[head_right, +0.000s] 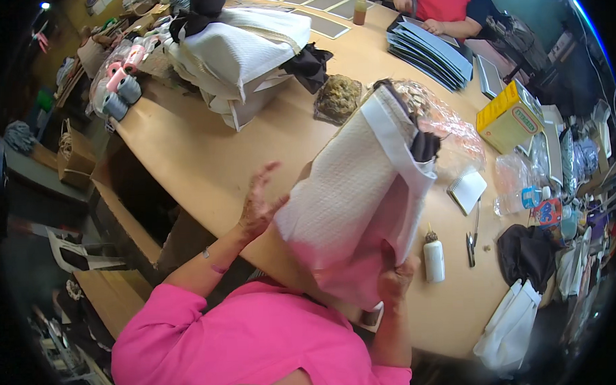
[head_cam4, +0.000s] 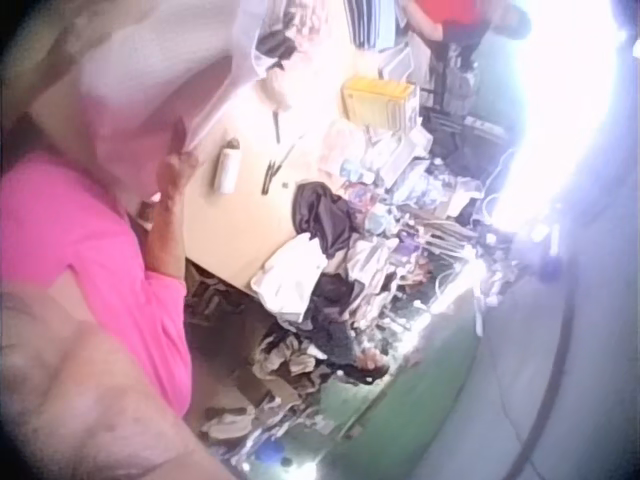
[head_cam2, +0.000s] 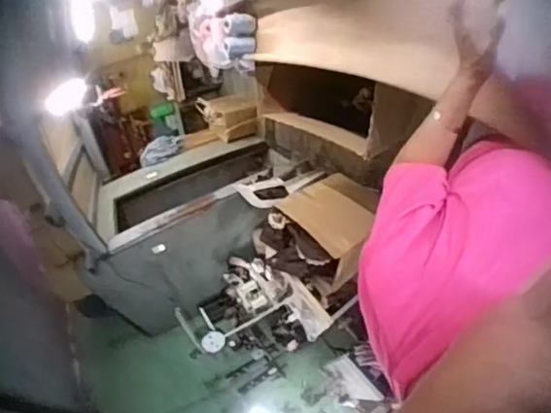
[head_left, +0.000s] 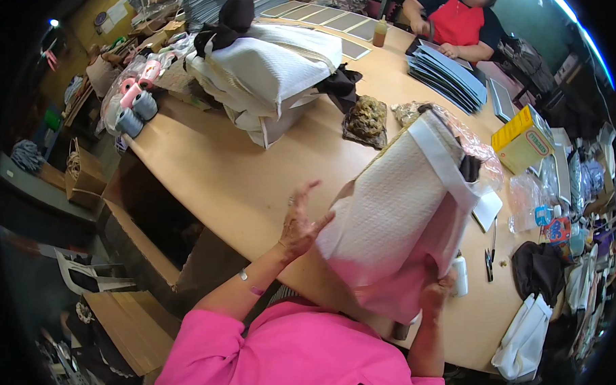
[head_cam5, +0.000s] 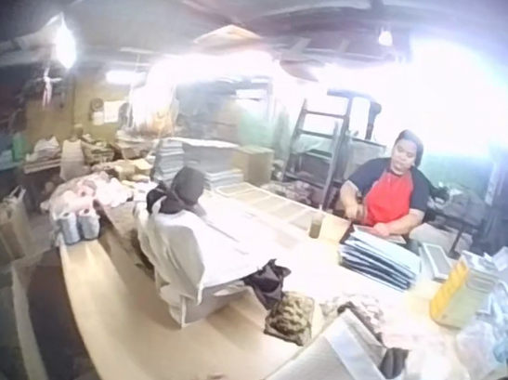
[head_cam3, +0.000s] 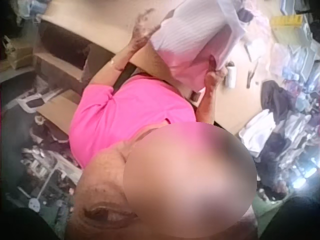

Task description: The person applies glue from a bottle to the edges of a white leather component and a brown fabric part, then joins and presses them together by hand and with a hammer, before placing the assembled item onto a stack.

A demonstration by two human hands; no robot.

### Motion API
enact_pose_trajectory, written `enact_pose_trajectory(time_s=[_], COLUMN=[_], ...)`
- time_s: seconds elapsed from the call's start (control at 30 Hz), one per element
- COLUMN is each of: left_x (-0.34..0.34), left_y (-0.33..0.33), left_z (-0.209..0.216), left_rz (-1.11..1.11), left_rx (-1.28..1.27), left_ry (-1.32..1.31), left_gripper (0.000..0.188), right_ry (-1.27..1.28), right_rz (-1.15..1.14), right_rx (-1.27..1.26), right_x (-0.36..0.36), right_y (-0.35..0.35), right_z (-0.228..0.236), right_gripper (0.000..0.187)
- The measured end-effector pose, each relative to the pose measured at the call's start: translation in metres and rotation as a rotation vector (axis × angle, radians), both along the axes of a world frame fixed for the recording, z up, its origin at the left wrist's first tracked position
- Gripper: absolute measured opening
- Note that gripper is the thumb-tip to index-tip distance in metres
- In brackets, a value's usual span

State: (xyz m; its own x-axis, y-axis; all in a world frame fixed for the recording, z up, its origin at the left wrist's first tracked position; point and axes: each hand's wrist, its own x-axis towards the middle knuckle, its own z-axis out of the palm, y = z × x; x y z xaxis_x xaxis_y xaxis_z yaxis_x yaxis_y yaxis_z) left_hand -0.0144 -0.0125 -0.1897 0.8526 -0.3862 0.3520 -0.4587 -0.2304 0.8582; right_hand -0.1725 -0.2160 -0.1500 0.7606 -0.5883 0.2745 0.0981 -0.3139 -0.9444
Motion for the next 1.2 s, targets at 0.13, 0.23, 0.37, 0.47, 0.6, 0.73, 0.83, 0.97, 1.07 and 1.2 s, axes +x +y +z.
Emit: enact_pose_trajectory(time_s=[0.13,0.23,0.37,0.47,0.6,0.73,0.83,0.97,1.07,1.2], left_x=[-0.002,0.008,0.03,0.044,0.053,0.07,0.088,0.123,0.14,0.154], left_y=[0.001,-0.012,-0.004,0.013,0.028,0.035,0.034,0.041,0.062,0.077], left_z=[-0.008,0.012,0.031,0.052,0.068,0.106,0.128,0.138,0.139,0.118], left_rz=[-0.274,-0.284,-0.26,-0.211,-0.535,-0.656,-0.624,-0.562,-0.539,-0.566], left_rx=[0.063,-0.082,-0.369,-0.685,-0.712,-0.737,-0.753,-0.705,-0.546,-0.748], left_ry=[0.286,0.322,0.258,0.288,0.561,0.533,0.442,0.272,0.204,0.495], left_gripper=[0.07,0.075,0.078,0.084,0.095,0.106,0.109,0.106,0.098,0.09], right_ry=[-0.177,-0.166,-0.22,-0.406,-0.559,-0.635,-0.655,-0.602,-0.588,-0.579], right_rz=[-0.023,-0.119,-0.246,-0.346,-0.322,-0.205,-0.179,-0.196,-0.175,-0.255], right_rx=[0.201,0.068,0.047,0.044,0.177,0.212,0.189,0.113,0.112,0.123], right_x=[0.007,0.008,0.031,0.067,0.11,0.154,0.185,0.211,0.218,0.215], right_y=[0.0,-0.007,-0.02,-0.013,0.018,0.052,0.08,0.094,0.087,0.086], right_z=[0.031,0.049,0.08,0.107,0.143,0.157,0.161,0.168,0.175,0.17], right_gripper=[0.008,0.022,0.034,0.043,0.049,0.044,0.04,0.047,0.047,0.048])
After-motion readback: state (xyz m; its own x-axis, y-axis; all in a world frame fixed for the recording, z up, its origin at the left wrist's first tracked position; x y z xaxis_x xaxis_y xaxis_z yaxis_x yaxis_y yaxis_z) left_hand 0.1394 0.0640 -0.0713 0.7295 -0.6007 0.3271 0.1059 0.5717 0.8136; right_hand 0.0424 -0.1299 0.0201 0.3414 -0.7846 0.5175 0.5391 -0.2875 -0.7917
